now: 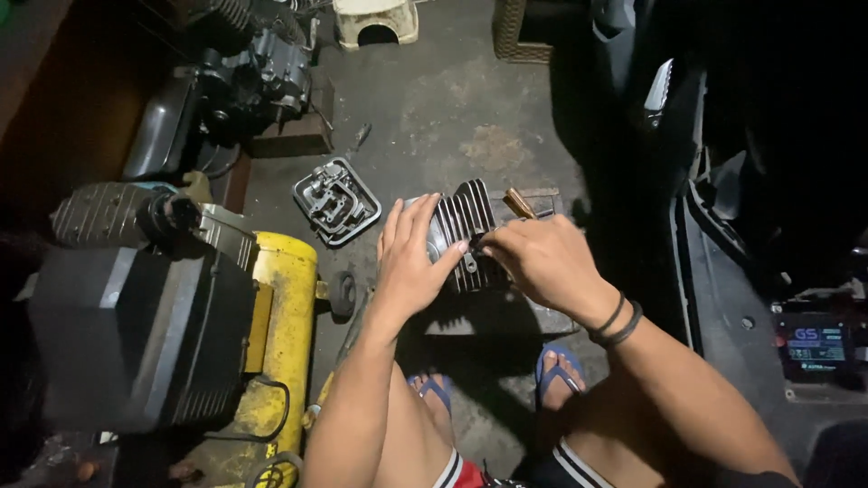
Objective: The person uses a screwdriver to scrape and clean the surface of a metal engine cylinder head. They hold the cylinder head with one hand and scrape the surface with the other, occasionally repositioning the part.
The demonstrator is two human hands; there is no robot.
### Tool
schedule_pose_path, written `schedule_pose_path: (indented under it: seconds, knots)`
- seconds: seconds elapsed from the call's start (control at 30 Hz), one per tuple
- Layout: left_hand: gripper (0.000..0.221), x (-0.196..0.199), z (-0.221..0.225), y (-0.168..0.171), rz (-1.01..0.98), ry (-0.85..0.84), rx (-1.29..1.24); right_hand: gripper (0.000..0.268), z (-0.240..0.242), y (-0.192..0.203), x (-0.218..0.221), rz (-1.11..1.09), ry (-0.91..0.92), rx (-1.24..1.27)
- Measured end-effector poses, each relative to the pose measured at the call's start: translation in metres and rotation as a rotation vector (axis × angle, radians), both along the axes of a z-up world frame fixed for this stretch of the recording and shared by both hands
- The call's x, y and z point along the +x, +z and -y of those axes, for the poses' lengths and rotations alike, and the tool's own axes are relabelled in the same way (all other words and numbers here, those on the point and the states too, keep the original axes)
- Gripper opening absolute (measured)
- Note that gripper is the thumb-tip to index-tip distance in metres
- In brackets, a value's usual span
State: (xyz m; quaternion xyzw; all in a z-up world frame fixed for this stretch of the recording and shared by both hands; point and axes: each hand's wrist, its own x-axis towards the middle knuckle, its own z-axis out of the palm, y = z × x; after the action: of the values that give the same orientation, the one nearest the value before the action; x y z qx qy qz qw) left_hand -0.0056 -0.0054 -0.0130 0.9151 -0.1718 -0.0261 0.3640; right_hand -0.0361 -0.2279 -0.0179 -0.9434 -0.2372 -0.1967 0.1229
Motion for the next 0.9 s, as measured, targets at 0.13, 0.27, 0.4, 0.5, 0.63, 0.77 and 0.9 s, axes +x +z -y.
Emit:
schedule_pose_path:
  seconds: [0.13,0.27,0.4,0.5,0.63,0.77,0.9]
  knots:
    - [0.079,0.0,-0.001,-0.004,-0.006,0.002,0.014,0.015,-0.003,0.006,-0.003,-0.023,-0.027,-0.012]
    - [0.079,0.002,-0.001,-0.002,-0.001,0.001,0.02,0.013,-0.007,0.0,-0.004,0.072,-0.054,-0.072]
    - [0.078,0.001,-0.001,0.004,0.003,-0.006,-0.002,0.011,-0.011,-0.003,0.0,0.233,-0.057,-0.135]
    - [0.08,0.002,-0.004,0.002,-0.022,-0.015,0.014,0.011,-0.009,-0.002,-0.002,0.247,-0.057,-0.132]
    - [0.08,0.005,-0.004,0.003,-0.003,-0.019,0.01,0.014,-0.015,-0.009,0.002,0.066,-0.102,-0.156]
    - [0.08,0.001,-0.004,0.004,-0.038,-0.026,0.029,0.012,-0.01,-0.014,0.001,0.167,-0.068,-0.159]
    - [0.079,0.002,-0.006,0.003,-0.024,-0.028,0.028,0.012,-0.012,-0.016,0.0,0.164,-0.07,-0.126]
